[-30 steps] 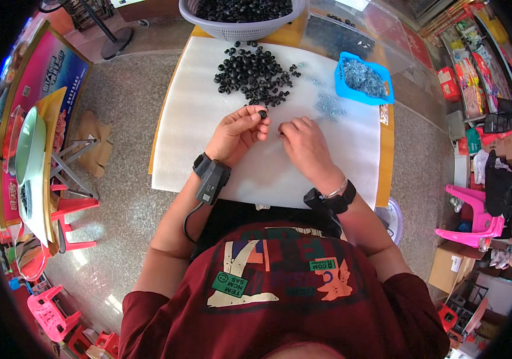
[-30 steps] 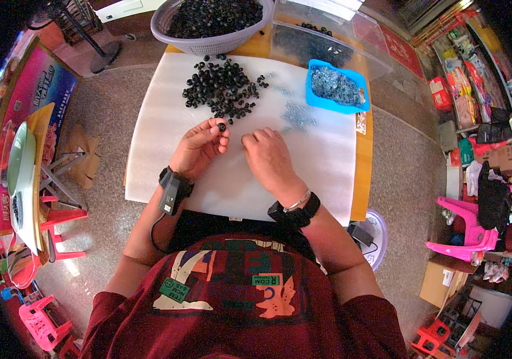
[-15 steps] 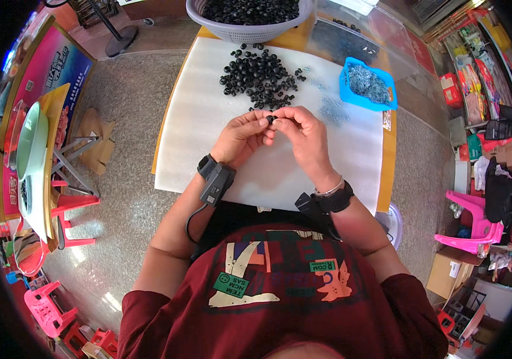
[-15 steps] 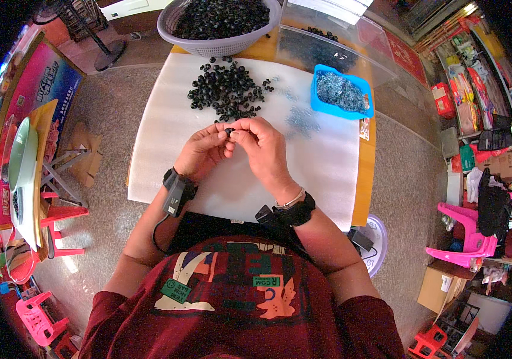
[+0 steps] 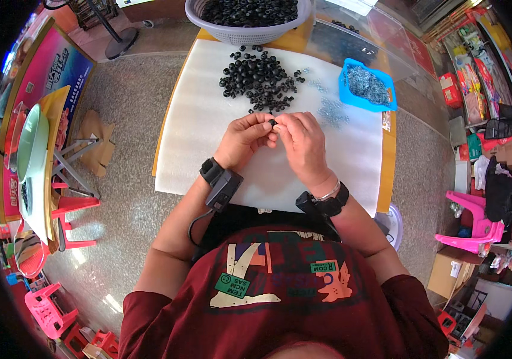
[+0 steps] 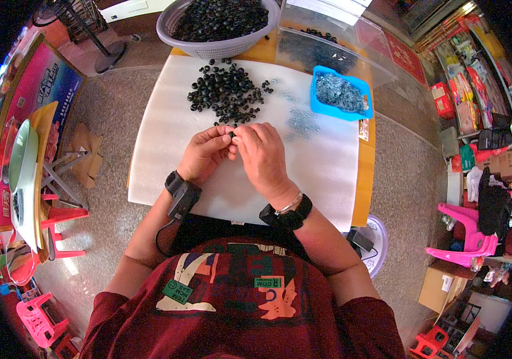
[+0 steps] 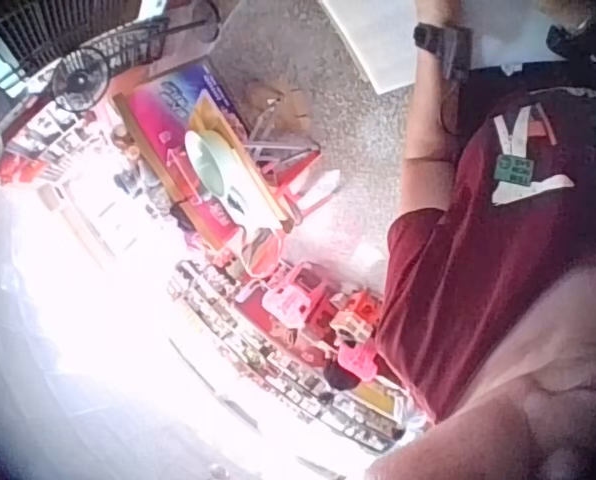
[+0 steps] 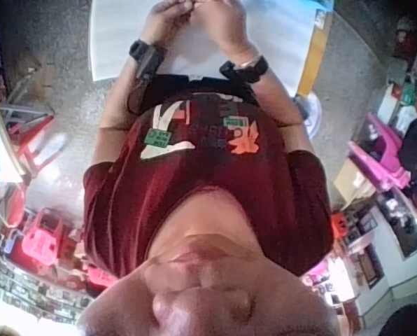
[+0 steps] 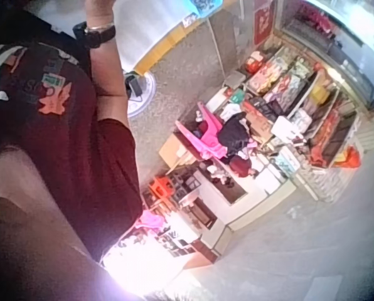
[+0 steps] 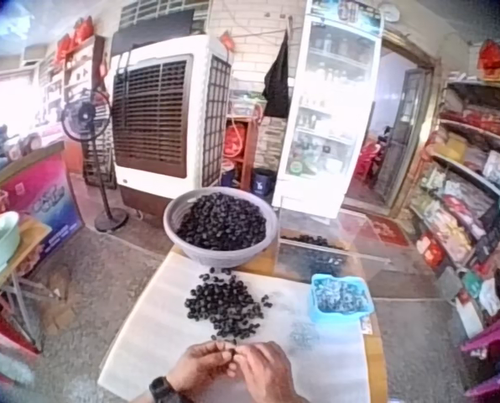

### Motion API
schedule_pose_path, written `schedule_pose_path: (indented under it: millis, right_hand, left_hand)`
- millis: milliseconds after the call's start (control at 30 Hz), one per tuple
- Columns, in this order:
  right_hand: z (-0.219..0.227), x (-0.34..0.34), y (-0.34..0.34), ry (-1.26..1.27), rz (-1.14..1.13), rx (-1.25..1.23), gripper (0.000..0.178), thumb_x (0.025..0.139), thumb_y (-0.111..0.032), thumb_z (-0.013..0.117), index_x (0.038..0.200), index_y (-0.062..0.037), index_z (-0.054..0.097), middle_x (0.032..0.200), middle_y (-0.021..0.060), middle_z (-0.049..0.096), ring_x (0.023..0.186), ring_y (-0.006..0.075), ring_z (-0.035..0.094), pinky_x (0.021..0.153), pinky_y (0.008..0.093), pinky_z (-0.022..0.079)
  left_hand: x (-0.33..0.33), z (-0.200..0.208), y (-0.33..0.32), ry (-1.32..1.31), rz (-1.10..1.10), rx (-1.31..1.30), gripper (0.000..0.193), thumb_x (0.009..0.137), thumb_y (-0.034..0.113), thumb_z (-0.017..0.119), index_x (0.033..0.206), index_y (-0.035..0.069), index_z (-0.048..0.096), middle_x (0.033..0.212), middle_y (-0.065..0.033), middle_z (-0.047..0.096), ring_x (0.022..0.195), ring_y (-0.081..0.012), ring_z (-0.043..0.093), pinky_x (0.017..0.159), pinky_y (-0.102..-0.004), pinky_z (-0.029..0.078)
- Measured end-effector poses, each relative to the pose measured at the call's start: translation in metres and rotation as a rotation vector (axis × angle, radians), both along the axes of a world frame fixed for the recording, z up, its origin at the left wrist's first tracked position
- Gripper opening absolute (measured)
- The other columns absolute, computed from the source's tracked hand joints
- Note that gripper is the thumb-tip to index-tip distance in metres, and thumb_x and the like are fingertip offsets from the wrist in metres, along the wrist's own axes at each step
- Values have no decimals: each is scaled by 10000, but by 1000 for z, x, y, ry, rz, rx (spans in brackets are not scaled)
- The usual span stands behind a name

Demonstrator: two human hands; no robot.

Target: The recorder is sorting small black plastic parts and placing them into different containers.

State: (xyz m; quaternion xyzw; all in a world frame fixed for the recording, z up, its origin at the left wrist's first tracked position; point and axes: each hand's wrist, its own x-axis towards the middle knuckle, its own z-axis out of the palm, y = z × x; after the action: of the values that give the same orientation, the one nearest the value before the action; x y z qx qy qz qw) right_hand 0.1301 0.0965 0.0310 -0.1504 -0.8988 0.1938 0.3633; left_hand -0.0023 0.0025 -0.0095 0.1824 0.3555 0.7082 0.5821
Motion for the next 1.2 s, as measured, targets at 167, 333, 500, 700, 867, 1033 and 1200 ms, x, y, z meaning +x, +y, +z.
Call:
schedule_pose_path:
  millis: [167,333,500,700,867,1033,1200]
  right_hand:
    - [2,1,-1,-10,13,18,131,800,-50,606,927,-41,573,849,90,564,787,291,535,712,405,449]
    - [0,4,-1,-21,71,17,144,795,-50,605,936,-50,577,862,86,554,809,286,532,730,404,444]
    - [4,6,-3,2,102,-93,137,807,-53,593,943,-43,586,871,87,562,825,288,537,745,406,444]
    - [0,11,-3,-2,108,-148,125,828,-50,579,950,-27,593,880,98,572,844,295,547,755,404,445]
    - [4,8,-3,12,83,-162,165,821,-54,596,983,-24,589,884,103,573,852,298,547,763,400,446]
    - [7,6,-4,-26,105,-106,212,801,-75,618,1008,-36,591,919,104,552,881,299,535,769,415,438]
    - [17,10,1,-136,135,-87,224,788,-72,605,1011,-56,598,934,105,540,892,300,528,768,424,433]
  left_hand:
    - [1,4,0,30,-53,-36,279,939,139,539,1145,-46,575,955,-95,655,822,-169,644,736,-287,540]
    - [-3,7,-2,68,-138,-13,285,939,171,549,1121,-45,590,928,-84,655,791,-154,637,736,-279,529]
    - [-4,6,-3,38,-153,-8,273,936,169,551,1105,-40,596,916,-83,653,771,-146,622,715,-279,522]
    - [-2,2,0,7,-29,-23,264,941,174,527,1089,-37,583,856,-46,632,712,-110,576,600,-248,477]
    - [1,8,0,91,-50,-77,256,940,181,527,1083,-23,588,830,-34,621,666,-102,555,592,-234,461]
    - [-1,5,-2,118,-89,-119,214,942,180,542,1044,3,604,800,-9,602,663,-87,526,597,-224,452]
    - [6,12,-1,166,-79,-96,303,941,258,556,1096,1,594,859,-19,610,729,-102,547,683,-245,453]
